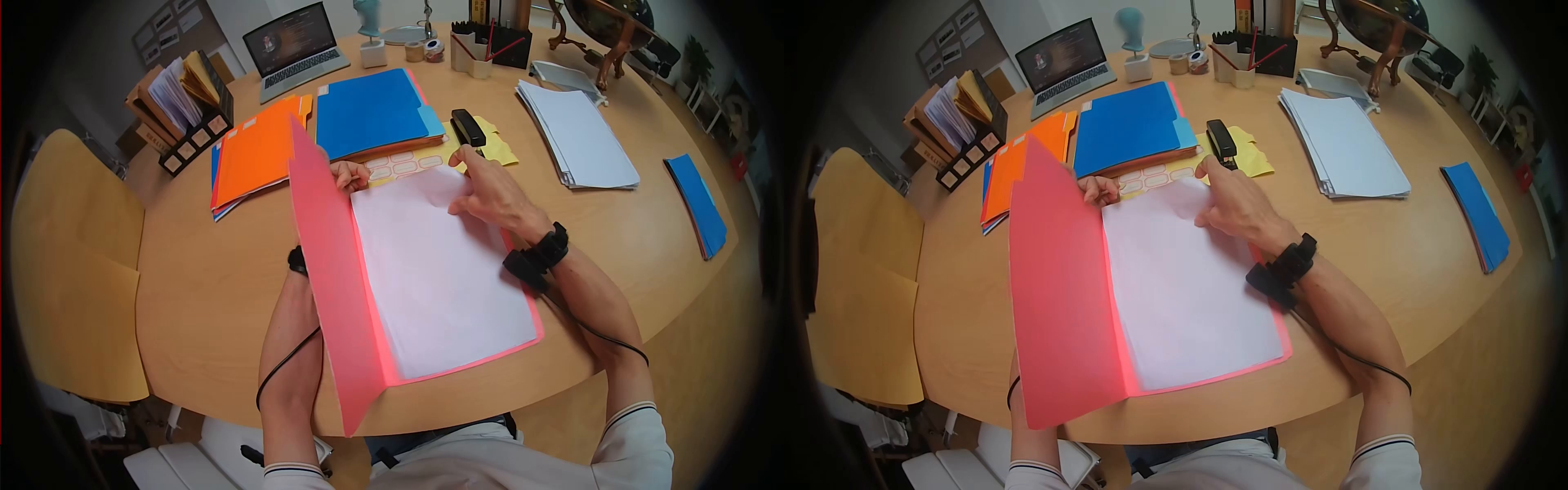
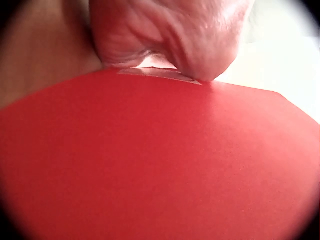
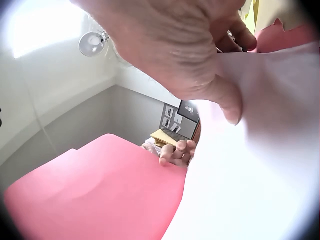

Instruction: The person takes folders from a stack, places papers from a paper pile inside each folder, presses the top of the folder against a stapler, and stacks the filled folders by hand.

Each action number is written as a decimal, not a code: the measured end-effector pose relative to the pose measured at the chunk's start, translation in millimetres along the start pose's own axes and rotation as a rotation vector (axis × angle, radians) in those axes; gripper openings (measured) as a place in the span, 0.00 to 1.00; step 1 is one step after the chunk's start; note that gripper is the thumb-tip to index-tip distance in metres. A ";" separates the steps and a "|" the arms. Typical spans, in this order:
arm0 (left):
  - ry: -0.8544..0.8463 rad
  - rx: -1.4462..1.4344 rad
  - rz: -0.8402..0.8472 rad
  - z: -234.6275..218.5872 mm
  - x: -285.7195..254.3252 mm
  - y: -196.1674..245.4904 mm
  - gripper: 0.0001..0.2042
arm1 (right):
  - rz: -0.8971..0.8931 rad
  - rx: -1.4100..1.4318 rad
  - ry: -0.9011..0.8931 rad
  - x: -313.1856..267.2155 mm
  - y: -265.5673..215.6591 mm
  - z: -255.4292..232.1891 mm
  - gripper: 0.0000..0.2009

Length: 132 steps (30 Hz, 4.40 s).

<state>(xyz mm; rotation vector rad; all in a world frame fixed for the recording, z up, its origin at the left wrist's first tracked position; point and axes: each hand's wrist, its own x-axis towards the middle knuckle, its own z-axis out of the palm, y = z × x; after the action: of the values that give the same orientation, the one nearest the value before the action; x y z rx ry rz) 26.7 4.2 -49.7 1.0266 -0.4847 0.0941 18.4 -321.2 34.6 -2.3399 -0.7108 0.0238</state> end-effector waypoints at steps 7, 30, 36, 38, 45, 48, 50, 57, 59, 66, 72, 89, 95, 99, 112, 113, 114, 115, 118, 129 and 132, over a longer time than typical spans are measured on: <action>0.273 0.491 -0.015 52.4 -3.6 16.5 0.35 | -0.037 0.141 -0.019 0.3 1.6 0.4 0.36; -0.110 1.587 -0.428 106.3 2.5 61.7 0.29 | -0.087 0.232 0.022 11.4 33.0 11.3 0.26; -0.134 1.538 -0.380 98.8 -1.5 55.7 0.27 | -0.025 0.340 -0.020 7.0 25.2 5.7 0.25; -0.120 1.491 -0.379 94.2 -2.7 54.6 0.26 | -0.010 0.396 -0.028 4.9 25.7 3.4 0.24; -0.175 1.198 -0.471 90.9 2.5 57.9 0.19 | 0.266 0.499 -0.139 -0.6 20.1 -25.1 0.20; -0.128 1.128 -0.482 94.1 1.1 61.4 0.18 | 0.390 0.441 -0.014 2.4 28.3 -28.8 0.17; -0.136 1.091 -0.484 87.9 1.5 59.3 0.17 | 0.395 0.428 0.087 3.0 38.7 -27.3 0.19; -0.091 0.759 -0.517 97.3 2.1 64.8 0.18 | 0.363 0.450 -0.060 9.1 43.5 -34.8 0.20; -0.078 0.736 -0.512 96.8 1.9 64.0 0.19 | 0.362 0.375 -0.143 7.2 39.4 -42.9 0.20; 0.154 0.603 -0.336 89.7 1.9 35.3 0.17 | 0.390 0.454 -0.107 -1.5 33.7 -49.2 0.15; 0.298 0.623 -0.250 84.8 2.5 29.0 0.17 | 0.449 0.501 -0.099 0.3 39.6 -48.1 0.11; 0.310 0.677 -0.338 84.1 -1.4 41.1 0.10 | 0.504 0.519 -0.010 2.9 50.8 -44.2 0.15; 0.329 0.882 -0.193 67.3 0.3 20.9 0.07 | 0.280 0.251 0.252 4.3 53.4 -24.1 0.21; 0.339 0.997 -0.089 62.6 1.4 12.6 0.06 | -0.007 -0.091 0.400 4.2 48.8 -17.7 0.35; 0.355 1.143 -0.167 73.2 3.4 15.7 0.03 | 0.107 -0.231 0.150 -2.0 27.1 -31.5 0.29; 0.370 1.150 -0.160 73.4 3.6 14.8 0.03 | 0.110 -0.229 0.151 -2.1 27.3 -31.8 0.29; 0.385 1.157 -0.151 73.6 4.0 13.7 0.03 | 0.111 -0.230 0.152 -0.8 32.9 -29.7 0.29; 0.384 1.157 -0.151 73.6 4.3 13.5 0.03 | 0.063 -0.216 0.190 1.3 41.0 -25.4 0.30; 0.396 1.181 -0.172 74.3 6.0 14.0 0.04 | 0.080 -0.201 0.169 -0.6 31.8 -31.8 0.32; 0.335 1.135 -0.155 67.2 11.3 11.7 0.04 | 0.150 -0.111 0.275 6.8 59.9 -25.1 0.39; 0.242 0.798 -0.342 78.0 1.8 35.8 0.04 | 0.359 0.297 0.137 2.8 54.8 -38.8 0.28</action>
<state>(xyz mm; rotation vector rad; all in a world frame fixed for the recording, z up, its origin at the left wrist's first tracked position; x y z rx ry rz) -9.2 -42.8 12.6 1.8389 -0.0245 0.1066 55.2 -377.4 30.9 -2.1276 -0.1974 0.1187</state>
